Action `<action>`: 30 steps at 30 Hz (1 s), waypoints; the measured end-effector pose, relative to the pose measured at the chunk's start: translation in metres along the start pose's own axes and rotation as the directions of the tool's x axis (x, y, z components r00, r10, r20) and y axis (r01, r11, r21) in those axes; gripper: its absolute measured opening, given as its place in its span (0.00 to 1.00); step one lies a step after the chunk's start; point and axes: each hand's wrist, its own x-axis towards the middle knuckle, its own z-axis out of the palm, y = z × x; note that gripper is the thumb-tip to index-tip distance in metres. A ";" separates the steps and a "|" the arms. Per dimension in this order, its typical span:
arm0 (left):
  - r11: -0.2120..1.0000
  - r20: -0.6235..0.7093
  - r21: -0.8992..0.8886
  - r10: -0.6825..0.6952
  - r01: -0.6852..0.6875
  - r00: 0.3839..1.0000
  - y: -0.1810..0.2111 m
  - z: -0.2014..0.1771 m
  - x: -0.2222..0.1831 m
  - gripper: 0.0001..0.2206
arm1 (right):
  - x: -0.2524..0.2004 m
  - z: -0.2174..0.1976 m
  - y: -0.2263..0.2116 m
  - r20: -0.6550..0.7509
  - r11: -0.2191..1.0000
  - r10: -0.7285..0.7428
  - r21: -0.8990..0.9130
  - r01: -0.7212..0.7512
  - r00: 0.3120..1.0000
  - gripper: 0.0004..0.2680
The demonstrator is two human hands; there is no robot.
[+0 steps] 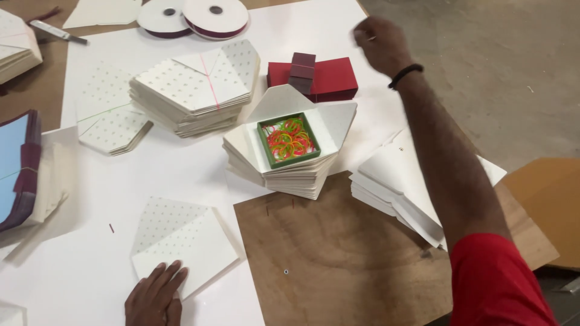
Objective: Folding and stacking white envelopes at a workstation.
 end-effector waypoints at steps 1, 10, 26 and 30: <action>1.000 0.003 -0.001 0.004 -0.004 1.000 -0.007 0.008 -0.002 0.20 | -0.005 -0.001 0.011 -0.001 1.000 0.005 -0.001 -0.005 1.000 0.08; 0.999 -0.128 0.051 -0.006 0.013 0.992 0.002 0.005 0.001 0.19 | 0.009 0.070 0.003 0.222 0.973 0.203 0.067 -0.223 0.954 0.22; 0.963 0.057 0.161 0.210 -0.217 0.976 -0.056 0.038 -0.014 0.23 | -0.033 -0.056 0.006 0.462 0.968 -0.164 -0.095 0.233 0.872 0.27; 0.940 0.105 0.258 0.201 -0.222 0.974 -0.070 0.048 -0.014 0.21 | -0.162 -0.142 -0.067 0.299 0.914 -0.267 -0.222 0.339 0.916 0.38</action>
